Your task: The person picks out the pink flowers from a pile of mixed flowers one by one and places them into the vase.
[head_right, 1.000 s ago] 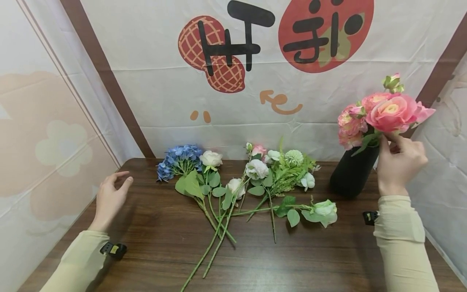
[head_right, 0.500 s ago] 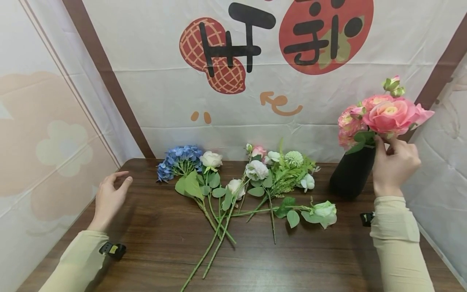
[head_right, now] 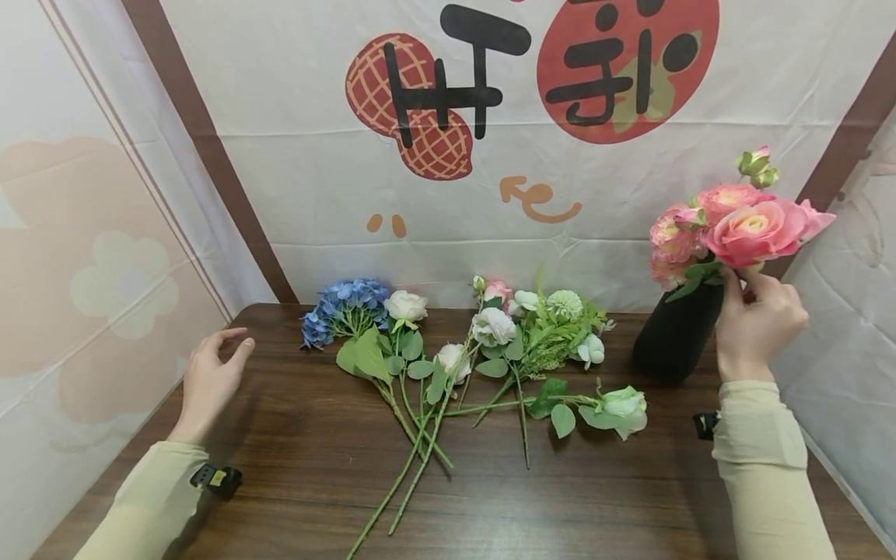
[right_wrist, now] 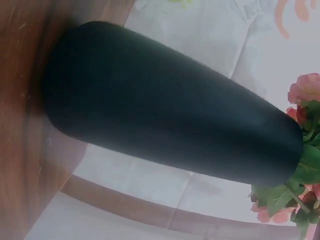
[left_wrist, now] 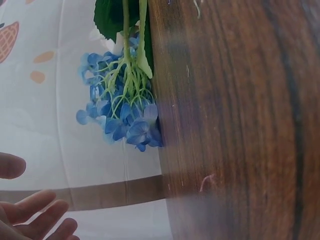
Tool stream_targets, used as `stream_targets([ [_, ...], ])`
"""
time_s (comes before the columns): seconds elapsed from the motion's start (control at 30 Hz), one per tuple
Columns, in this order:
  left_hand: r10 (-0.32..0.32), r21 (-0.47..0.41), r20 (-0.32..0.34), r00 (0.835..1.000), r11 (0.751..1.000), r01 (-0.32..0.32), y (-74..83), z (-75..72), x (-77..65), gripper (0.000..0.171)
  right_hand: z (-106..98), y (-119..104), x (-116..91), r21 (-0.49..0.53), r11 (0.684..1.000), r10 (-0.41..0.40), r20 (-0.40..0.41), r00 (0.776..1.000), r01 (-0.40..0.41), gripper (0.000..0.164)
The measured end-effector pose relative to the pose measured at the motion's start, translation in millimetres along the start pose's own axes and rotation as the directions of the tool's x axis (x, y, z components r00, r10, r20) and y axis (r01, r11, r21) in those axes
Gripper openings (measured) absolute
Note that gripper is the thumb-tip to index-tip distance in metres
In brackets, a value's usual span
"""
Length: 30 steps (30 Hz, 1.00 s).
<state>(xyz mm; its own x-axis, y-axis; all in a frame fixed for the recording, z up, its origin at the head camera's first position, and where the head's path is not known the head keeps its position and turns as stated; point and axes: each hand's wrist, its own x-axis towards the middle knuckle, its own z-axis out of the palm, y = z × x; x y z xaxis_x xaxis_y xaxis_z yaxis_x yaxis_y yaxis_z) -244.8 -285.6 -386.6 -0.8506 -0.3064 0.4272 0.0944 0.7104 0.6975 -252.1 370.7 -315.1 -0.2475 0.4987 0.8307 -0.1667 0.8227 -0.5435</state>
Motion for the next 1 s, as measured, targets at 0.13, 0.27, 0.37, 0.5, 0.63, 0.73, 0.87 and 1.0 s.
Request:
stream_targets([
  [0.13, 0.003, -0.002, -0.005, 1.000, 1.000, -0.003, 2.0, -0.8, 0.7, 0.039, 0.4, -0.9, 3.1, -0.035, 0.999, 0.037, 0.017, 0.999, -0.036, 0.029],
  [0.27, 0.000, -0.004, 0.000, 1.000, 1.000, 0.000, 1.8, -1.2, 0.2, 0.039, -1.2, 3.0, 3.5, -0.003, 0.998, 0.065, 0.026, 0.998, -0.065, 0.027],
  [0.37, -0.001, -0.003, 0.005, 1.000, 1.000, 0.001, 0.8, -0.9, -0.4, 0.039, -2.8, 5.5, 2.3, 0.002, 0.997, 0.072, 0.030, 0.997, -0.072, 0.027],
  [0.5, 0.009, -0.003, 0.004, 1.000, 1.000, -0.009, 0.0, 0.8, -0.7, 0.039, -4.5, 6.0, 1.4, -0.005, 0.997, 0.077, 0.041, 0.996, -0.077, 0.029],
  [0.63, 0.017, 0.001, 0.001, 1.000, 1.000, -0.017, 0.5, 3.4, -1.0, 0.038, -6.3, 5.1, 0.5, -0.004, 0.995, 0.098, 0.051, 0.994, -0.098, 0.031],
  [0.73, 0.023, -0.005, 0.005, 1.000, 1.000, -0.023, 2.4, 7.0, -0.8, 0.038, -6.5, 5.4, 0.2, -0.022, 0.995, 0.094, 0.049, 0.994, -0.093, 0.029],
  [0.87, 0.047, -0.023, 0.009, 0.999, 0.999, -0.047, 8.3, 14.0, 1.3, 0.038, -6.4, 5.6, -1.2, -0.046, 0.995, 0.094, 0.046, 0.995, -0.092, 0.029],
  [1.0, 0.067, -0.046, 0.011, 0.998, 0.997, -0.066, 18.0, 21.9, 3.9, 0.038, -7.9, 2.4, -6.2, -0.035, 0.995, 0.093, 0.036, 0.995, -0.091, 0.031],
])
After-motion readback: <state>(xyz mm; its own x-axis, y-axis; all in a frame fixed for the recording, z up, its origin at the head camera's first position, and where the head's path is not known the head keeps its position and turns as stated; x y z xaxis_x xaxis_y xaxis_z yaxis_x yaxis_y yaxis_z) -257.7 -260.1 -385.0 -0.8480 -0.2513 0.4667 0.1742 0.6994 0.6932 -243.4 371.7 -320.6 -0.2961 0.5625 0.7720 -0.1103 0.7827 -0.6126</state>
